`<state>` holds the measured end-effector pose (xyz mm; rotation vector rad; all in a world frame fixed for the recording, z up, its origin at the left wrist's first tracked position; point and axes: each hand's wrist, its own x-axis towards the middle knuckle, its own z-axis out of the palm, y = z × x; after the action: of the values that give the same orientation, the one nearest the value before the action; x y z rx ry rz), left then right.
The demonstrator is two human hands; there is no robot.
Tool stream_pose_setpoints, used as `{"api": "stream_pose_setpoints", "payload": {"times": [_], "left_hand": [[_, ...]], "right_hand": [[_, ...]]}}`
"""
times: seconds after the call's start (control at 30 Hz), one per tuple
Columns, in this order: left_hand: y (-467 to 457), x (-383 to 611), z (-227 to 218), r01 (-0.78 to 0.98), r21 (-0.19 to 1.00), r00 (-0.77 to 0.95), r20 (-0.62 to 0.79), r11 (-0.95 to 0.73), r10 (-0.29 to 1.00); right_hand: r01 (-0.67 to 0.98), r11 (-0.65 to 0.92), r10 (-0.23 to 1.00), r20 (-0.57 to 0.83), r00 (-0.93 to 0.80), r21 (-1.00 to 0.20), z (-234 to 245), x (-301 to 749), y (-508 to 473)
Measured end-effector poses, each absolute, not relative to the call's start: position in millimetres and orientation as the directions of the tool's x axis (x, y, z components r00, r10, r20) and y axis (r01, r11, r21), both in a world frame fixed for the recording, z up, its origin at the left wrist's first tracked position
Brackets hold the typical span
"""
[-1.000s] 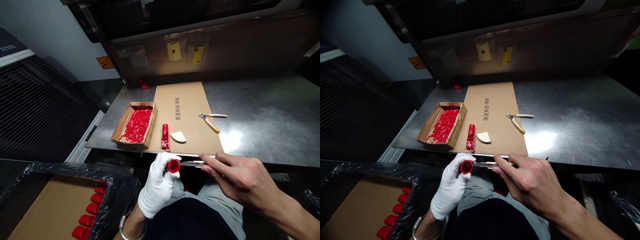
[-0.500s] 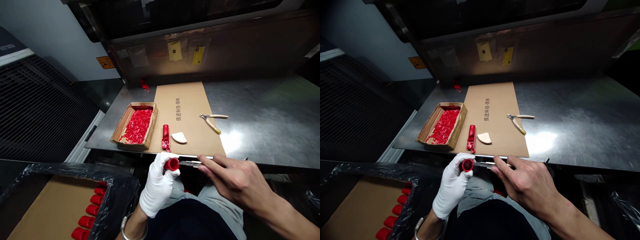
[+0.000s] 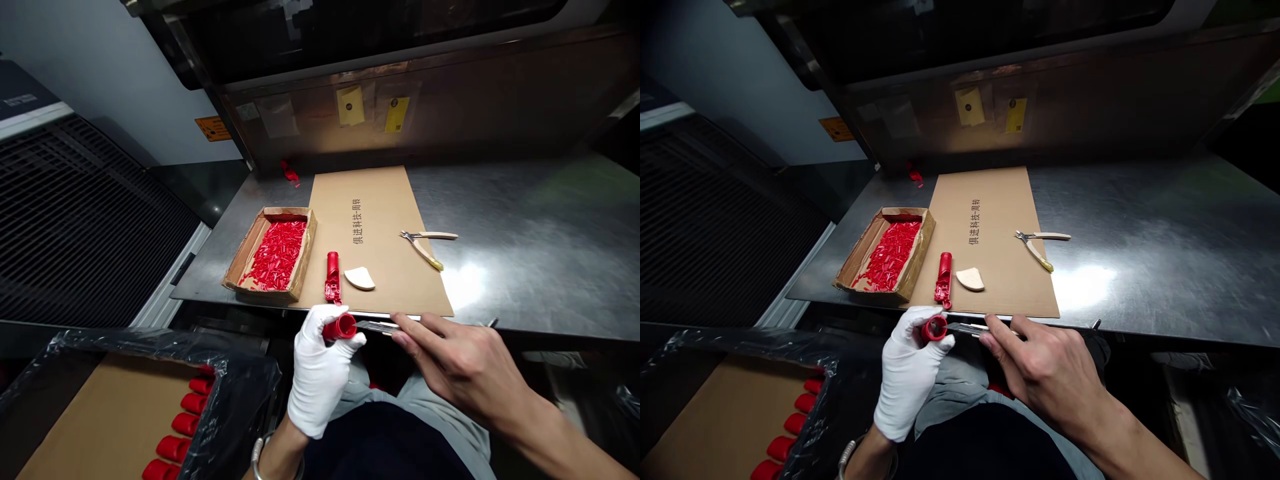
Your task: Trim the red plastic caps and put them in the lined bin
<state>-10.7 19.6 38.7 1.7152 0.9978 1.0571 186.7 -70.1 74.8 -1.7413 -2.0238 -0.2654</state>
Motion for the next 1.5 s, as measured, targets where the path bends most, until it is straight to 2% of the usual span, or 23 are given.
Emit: {"api": "stream_pose_setpoints", "payload": {"times": [0.17,0.43,0.5,0.67,0.73,0.8,0.97,1.07,1.13,1.2,1.27,1.33,1.43,1.5], "left_hand": [[17,-7,38,0.215,0.937,0.274,0.214,-0.276,0.938],[17,-6,33,0.28,0.898,0.209,0.287,-0.339,0.935],[17,-6,32,0.292,0.89,0.192,0.305,-0.351,0.933],[17,-3,34,0.305,0.885,0.154,0.32,-0.353,0.935],[16,-1,35,0.307,0.88,0.145,0.332,-0.361,0.932],[14,1,34,0.289,0.883,0.154,0.337,-0.369,0.929],[10,6,25,0.22,0.91,0.231,0.301,-0.351,0.925],[13,0,31,0.338,0.842,0.349,0.303,-0.421,0.887],[16,-7,40,0.337,0.838,0.522,0.213,-0.429,0.826],[18,-13,49,0.266,0.905,0.677,0.069,-0.332,0.733],[18,-17,55,0.223,0.951,0.748,-0.026,-0.214,0.663],[17,-19,56,0.243,0.952,0.728,-0.053,-0.186,0.683],[16,-17,53,0.269,0.934,0.664,-0.001,-0.237,0.747],[15,-14,50,0.267,0.926,0.655,0.028,-0.267,0.755]], "right_hand": [[0.966,0.177,0.875,0.479,-0.067,-0.189,71,184,-69],[0.95,0.153,0.901,0.432,-0.022,-0.27,68,177,-70],[0.922,0.147,0.923,0.386,0.004,-0.359,68,175,-70],[0.665,0.083,0.985,0.163,0.06,-0.742,75,178,-68],[0.561,0.01,0.986,0.101,0.132,-0.827,79,177,-65],[0.492,0.003,0.981,0.097,0.166,-0.871,82,171,-60],[0.387,0.232,0.962,0.27,0.045,-0.892,81,152,-42],[0.303,0.178,0.982,0.187,0.001,-0.936,81,154,-36],[0.219,0.119,0.993,0.115,-0.032,-0.968,82,162,-36],[0.145,0.108,0.992,0.096,-0.087,-0.984,84,172,-36],[0.133,0.14,0.986,0.126,-0.113,-0.981,84,184,-37],[0.203,0.14,0.99,0.144,0.006,-0.969,84,195,-38],[0.297,0.018,0.952,0.107,0.286,-0.955,84,205,-40],[0.275,-0.081,0.964,-0.005,0.267,-0.958,87,202,-42]]}}
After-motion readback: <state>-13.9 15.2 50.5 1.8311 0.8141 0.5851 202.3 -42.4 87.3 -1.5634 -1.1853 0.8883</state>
